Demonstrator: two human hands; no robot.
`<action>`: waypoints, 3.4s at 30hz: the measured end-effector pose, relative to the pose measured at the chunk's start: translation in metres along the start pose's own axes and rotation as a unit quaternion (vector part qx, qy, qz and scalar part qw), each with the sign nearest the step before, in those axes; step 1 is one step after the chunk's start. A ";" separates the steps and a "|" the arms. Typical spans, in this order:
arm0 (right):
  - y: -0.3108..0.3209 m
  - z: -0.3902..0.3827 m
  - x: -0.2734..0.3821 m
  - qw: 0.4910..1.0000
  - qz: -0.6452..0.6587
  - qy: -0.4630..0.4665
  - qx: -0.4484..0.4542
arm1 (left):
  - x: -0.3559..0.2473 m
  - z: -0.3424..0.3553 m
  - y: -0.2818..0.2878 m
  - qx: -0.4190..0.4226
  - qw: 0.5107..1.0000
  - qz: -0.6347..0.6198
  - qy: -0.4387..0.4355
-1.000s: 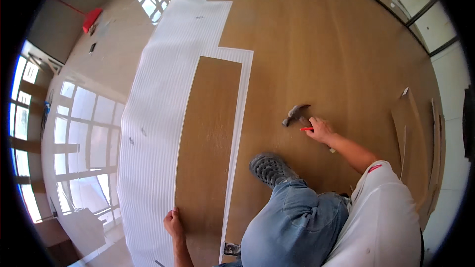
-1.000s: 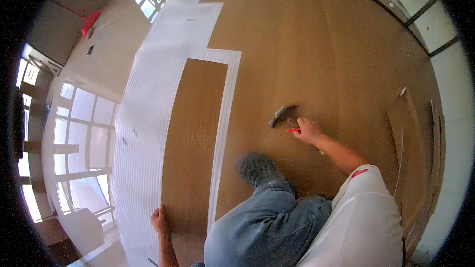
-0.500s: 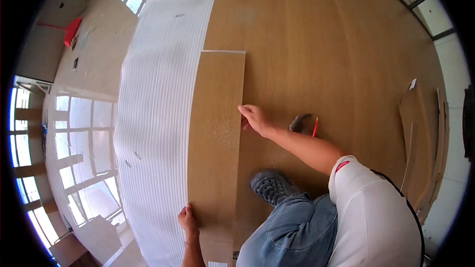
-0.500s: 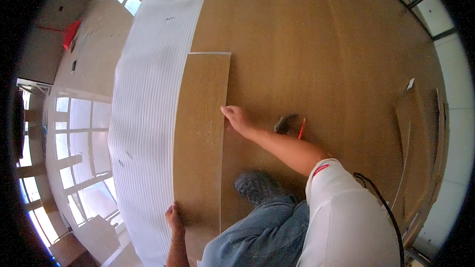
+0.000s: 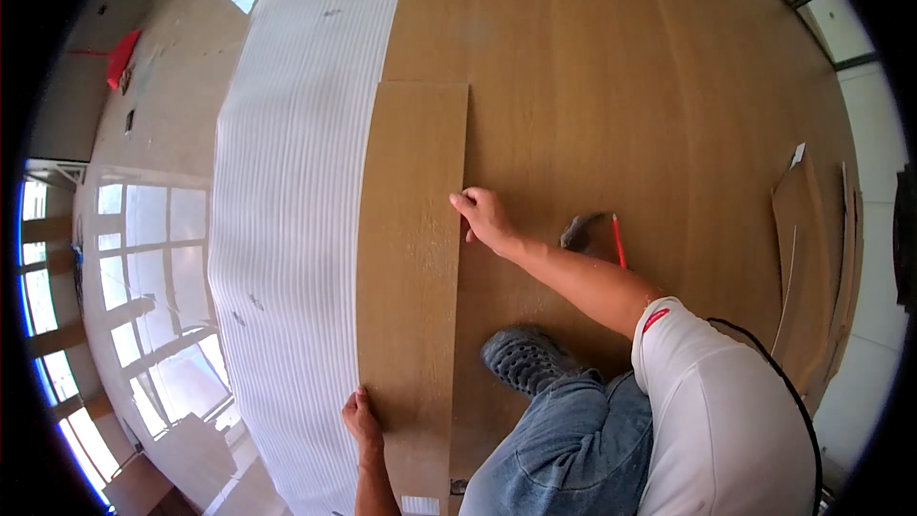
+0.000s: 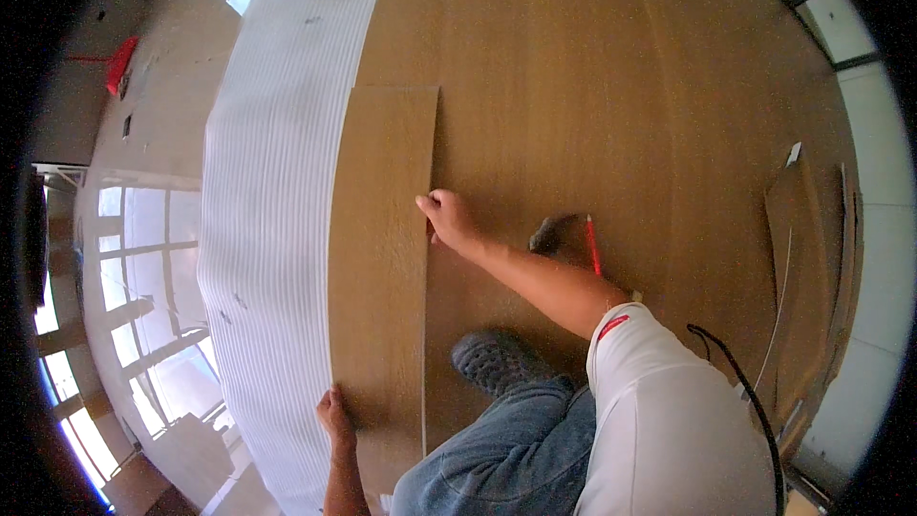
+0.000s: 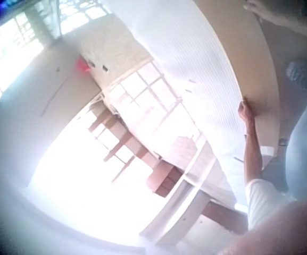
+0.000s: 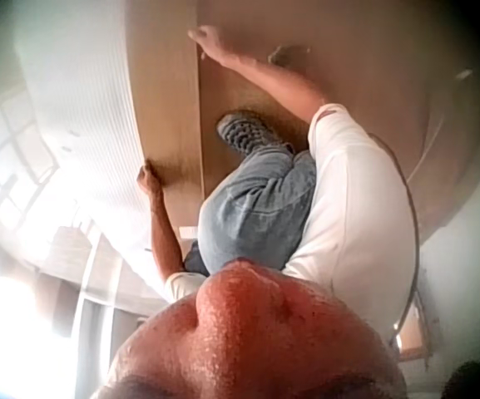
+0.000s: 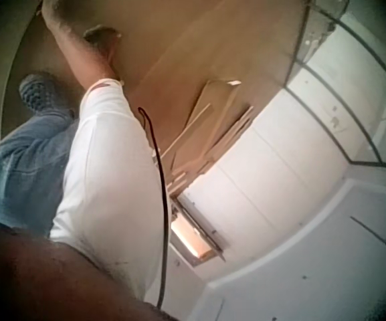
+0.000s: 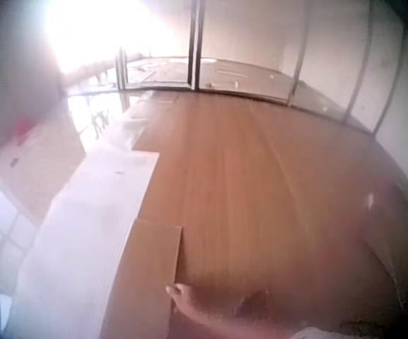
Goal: The person measures and marks a laminate flooring plank using a pencil and a metal straight edge, then carries the plank into a room and fits it into place on the floor by hand and using a hammer to tap it into position. They then use a pencil to mark cut-outs on the newly installed plank around several floor-mounted electrical boxes.
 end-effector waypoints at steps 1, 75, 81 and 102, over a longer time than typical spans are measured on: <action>-0.001 0.000 0.001 1.000 0.004 -0.006 0.001 | 0.002 0.002 0.001 0.002 1.000 0.006 -0.006; 0.128 -0.020 0.119 0.767 -0.560 0.305 0.071 | -0.042 0.020 -0.021 0.076 0.961 0.263 -0.039; 0.162 -0.150 0.085 0.782 -0.583 0.219 0.009 | -0.032 0.016 -0.026 0.039 0.960 0.277 -0.001; -0.036 0.072 0.174 0.764 -0.573 0.215 0.206 | -0.032 -0.004 -0.023 -0.012 0.960 0.279 0.006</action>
Point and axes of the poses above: each hand's wrist, its own z-axis towards the middle knuckle, its own y-axis out of the back of the hand, x = y × z, the point moved 9 cm from there along z, towards the middle knuckle, and after that the axes turned 13 degrees about z, right-handed, at the moved point
